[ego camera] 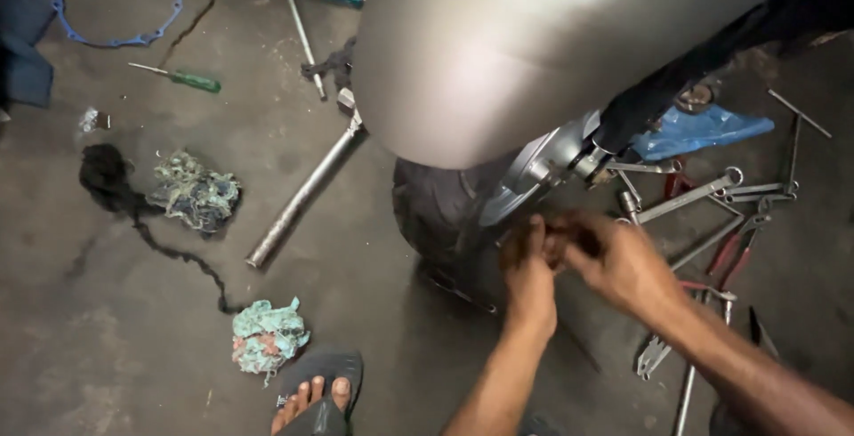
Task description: The person works on the front wheel of a scooter, threading a cable along the fork and fitting a nut onto the wheel hub stud by hand. They then use pliers to tighten or adjust a component at the wheel hub.
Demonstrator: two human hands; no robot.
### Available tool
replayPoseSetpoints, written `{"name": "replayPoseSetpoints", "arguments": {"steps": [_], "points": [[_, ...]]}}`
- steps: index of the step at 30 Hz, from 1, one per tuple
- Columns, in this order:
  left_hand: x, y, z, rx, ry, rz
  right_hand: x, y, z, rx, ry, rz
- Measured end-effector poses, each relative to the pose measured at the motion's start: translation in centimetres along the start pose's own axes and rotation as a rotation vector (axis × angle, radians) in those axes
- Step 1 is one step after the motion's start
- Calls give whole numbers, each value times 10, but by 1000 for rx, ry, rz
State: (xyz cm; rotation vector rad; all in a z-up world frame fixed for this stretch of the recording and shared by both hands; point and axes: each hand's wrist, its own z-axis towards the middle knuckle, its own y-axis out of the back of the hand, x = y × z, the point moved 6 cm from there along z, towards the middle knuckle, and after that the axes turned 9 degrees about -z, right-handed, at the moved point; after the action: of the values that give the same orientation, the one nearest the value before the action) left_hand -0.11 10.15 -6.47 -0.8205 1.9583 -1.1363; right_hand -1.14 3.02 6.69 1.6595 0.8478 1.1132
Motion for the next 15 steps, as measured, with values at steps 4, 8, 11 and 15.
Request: {"name": "replayPoseSetpoints", "arguments": {"steps": [4,8,11,15], "points": [[10,14,18,-14,-4,78,-2,33,21,-190,-17,-43],[8,-3,29,-108,173,-11,9,45,42,-203,-23,44],[6,-15,34,-50,236,-225,18,47,59,-101,-55,-27],[14,-13,45,60,253,-321,1,36,77,-5,-143,142]]}}
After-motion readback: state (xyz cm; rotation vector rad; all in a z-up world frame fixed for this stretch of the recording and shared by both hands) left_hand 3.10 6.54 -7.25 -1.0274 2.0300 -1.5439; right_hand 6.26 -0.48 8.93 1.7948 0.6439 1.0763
